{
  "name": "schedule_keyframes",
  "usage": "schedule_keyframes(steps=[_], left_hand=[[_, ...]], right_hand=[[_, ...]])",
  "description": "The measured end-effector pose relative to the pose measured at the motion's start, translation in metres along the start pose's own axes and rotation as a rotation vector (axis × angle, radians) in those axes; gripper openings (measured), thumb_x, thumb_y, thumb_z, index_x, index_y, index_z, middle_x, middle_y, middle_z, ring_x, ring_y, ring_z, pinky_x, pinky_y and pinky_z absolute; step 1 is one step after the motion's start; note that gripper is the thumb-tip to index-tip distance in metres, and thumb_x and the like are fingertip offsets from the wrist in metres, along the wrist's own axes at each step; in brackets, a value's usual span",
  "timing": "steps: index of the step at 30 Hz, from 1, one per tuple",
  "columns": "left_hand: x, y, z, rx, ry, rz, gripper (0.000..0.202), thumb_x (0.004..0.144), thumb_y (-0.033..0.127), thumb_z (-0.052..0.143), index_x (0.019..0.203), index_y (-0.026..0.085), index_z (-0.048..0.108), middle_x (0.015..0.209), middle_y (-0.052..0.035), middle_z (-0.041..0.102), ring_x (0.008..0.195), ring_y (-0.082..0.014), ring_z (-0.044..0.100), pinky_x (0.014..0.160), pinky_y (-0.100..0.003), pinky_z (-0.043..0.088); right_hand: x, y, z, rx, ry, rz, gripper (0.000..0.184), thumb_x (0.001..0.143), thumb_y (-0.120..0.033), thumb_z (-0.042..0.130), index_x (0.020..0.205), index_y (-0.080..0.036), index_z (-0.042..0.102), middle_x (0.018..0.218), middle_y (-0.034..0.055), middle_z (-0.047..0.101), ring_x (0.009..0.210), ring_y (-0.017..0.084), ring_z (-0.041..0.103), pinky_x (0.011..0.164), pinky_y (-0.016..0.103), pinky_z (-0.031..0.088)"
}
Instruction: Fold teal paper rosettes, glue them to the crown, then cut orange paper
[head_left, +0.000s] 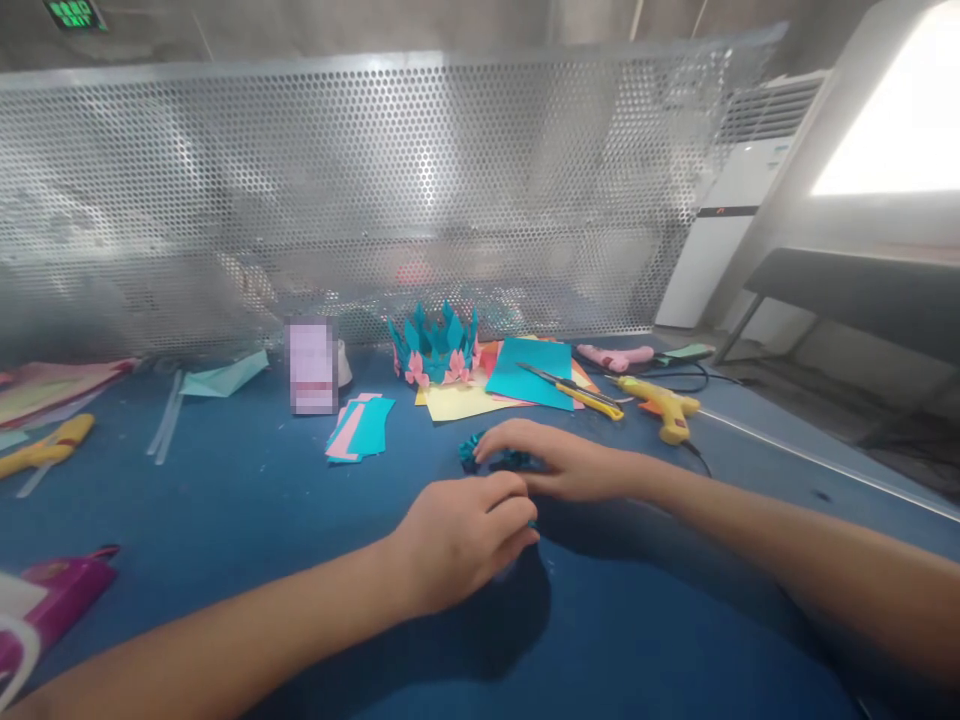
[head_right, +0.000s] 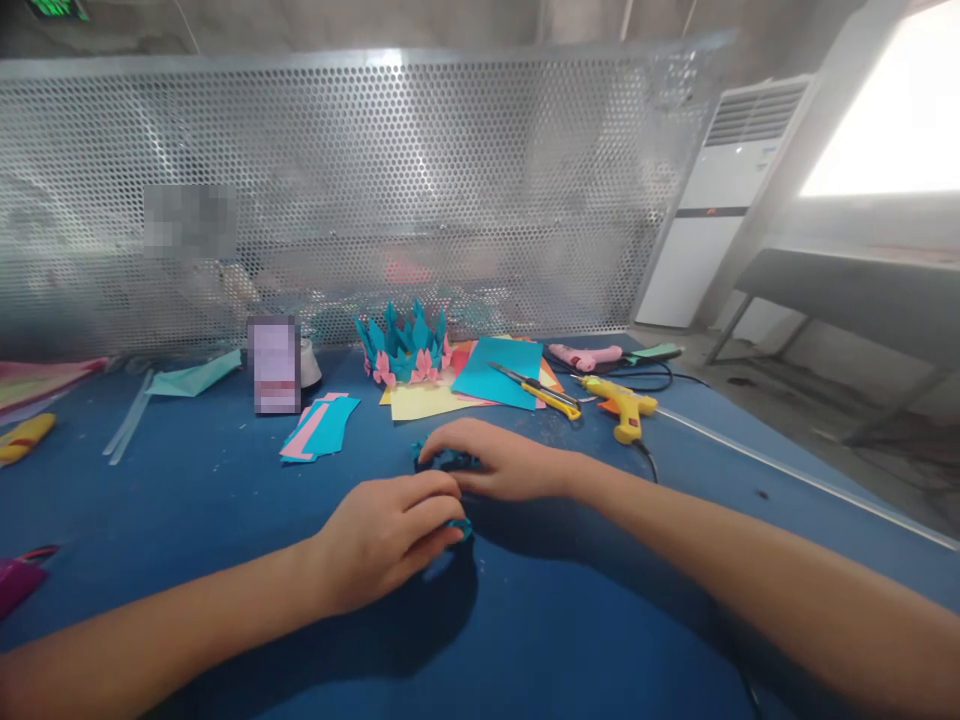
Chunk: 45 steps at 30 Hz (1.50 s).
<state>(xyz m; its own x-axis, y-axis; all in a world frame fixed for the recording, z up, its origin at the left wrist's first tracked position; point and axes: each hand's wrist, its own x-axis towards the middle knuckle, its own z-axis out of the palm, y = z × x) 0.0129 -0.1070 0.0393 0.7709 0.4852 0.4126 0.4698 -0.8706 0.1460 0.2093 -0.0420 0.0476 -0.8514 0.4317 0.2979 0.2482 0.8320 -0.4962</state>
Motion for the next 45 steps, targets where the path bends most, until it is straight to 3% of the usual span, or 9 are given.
schedule_keyframes(steps=[4,8,15,22,28,32,37,41,45], left_hand=[[0.009,-0.02,-0.015,-0.163,0.269,-0.224,0.021,0.092,0.025,0.038,0.094,0.02,0.058,0.089,-0.0039,0.064,0.079,-0.0134,0.06,0.072,-0.024,0.047],[0.027,-0.069,-0.02,-0.188,0.448,-0.419,0.021,0.088,0.017,0.039,0.1,0.018,0.056,0.096,-0.0055,0.061,0.079,-0.0142,0.058,0.072,-0.026,0.048],[0.055,-0.141,0.002,0.062,0.369,-0.423,0.05,0.073,0.01,0.053,0.122,0.005,0.039,0.127,-0.0208,0.046,0.122,-0.0274,0.042,0.103,-0.042,0.033],[0.074,-0.169,0.017,0.168,0.305,-0.462,0.073,0.072,0.016,0.057,0.134,0.006,0.021,0.137,-0.0238,0.037,0.127,-0.0316,0.037,0.101,-0.044,0.032],[0.075,-0.176,0.011,0.285,0.253,-0.531,0.077,0.066,0.006,0.056,0.136,0.01,0.025,0.116,-0.0202,0.057,0.105,-0.0361,0.048,0.085,-0.049,0.037],[0.075,-0.174,0.004,0.326,0.235,-0.525,0.068,0.069,0.002,0.049,0.134,0.012,0.032,0.1,-0.0152,0.063,0.099,-0.032,0.049,0.084,-0.045,0.034],[0.078,-0.155,-0.002,0.296,0.247,-0.453,0.055,0.075,0.003,0.044,0.128,0.018,0.04,0.093,-0.0079,0.067,0.095,-0.0269,0.051,0.086,-0.041,0.031],[0.077,-0.133,-0.005,0.251,0.262,-0.393,0.046,0.077,0.006,0.047,0.122,0.018,0.047,0.094,-0.0064,0.067,0.097,-0.0259,0.052,0.087,-0.04,0.032],[0.069,-0.112,-0.006,0.182,0.285,-0.352,0.035,0.079,0.011,0.052,0.113,0.019,0.053,0.098,-0.0049,0.067,0.096,-0.0232,0.054,0.086,-0.037,0.036]], right_hand=[[-0.008,0.008,-0.013,0.139,0.231,0.171,0.032,0.093,-0.029,0.041,0.123,-0.023,0.049,0.124,0.0067,0.054,0.117,0.018,0.049,0.1,0.038,0.038],[0.005,0.026,-0.007,0.106,0.175,0.26,0.038,0.094,-0.037,0.037,0.125,-0.02,0.051,0.131,0.0094,0.052,0.121,0.021,0.046,0.104,0.043,0.032],[0.025,0.018,0.008,0.123,-0.044,0.146,0.037,0.095,-0.035,0.037,0.122,-0.018,0.055,0.127,0.0084,0.056,0.118,0.018,0.05,0.101,0.034,0.036],[0.012,-0.003,-0.009,0.216,-0.232,0.16,0.037,0.096,-0.036,0.036,0.119,-0.019,0.059,0.114,0.0072,0.064,0.104,0.016,0.058,0.091,0.03,0.043],[-0.006,-0.012,-0.028,0.446,-0.21,0.212,0.037,0.096,-0.033,0.035,0.129,-0.025,0.049,0.127,0.005,0.057,0.117,0.016,0.051,0.096,0.032,0.043],[-0.012,0.008,-0.031,0.243,0.106,0.303,0.036,0.091,-0.035,0.045,0.124,-0.025,0.051,0.121,0.0063,0.059,0.105,0.017,0.058,0.088,0.034,0.049],[0.002,0.05,-0.037,0.025,0.486,0.416,0.07,0.073,-0.033,0.065,0.134,-0.024,0.033,0.129,0.0118,0.049,0.093,0.019,0.059,0.073,0.034,0.053],[0.029,0.077,-0.038,-0.007,0.519,0.399,0.09,0.064,-0.03,0.072,0.138,-0.026,0.022,0.13,0.01,0.048,0.07,0.012,0.059,0.069,0.032,0.051],[0.054,0.092,-0.031,-0.041,0.505,0.374,0.08,0.063,-0.023,0.071,0.133,-0.022,0.033,0.105,0.0047,0.058,0.062,0.011,0.054,0.067,0.032,0.048]])
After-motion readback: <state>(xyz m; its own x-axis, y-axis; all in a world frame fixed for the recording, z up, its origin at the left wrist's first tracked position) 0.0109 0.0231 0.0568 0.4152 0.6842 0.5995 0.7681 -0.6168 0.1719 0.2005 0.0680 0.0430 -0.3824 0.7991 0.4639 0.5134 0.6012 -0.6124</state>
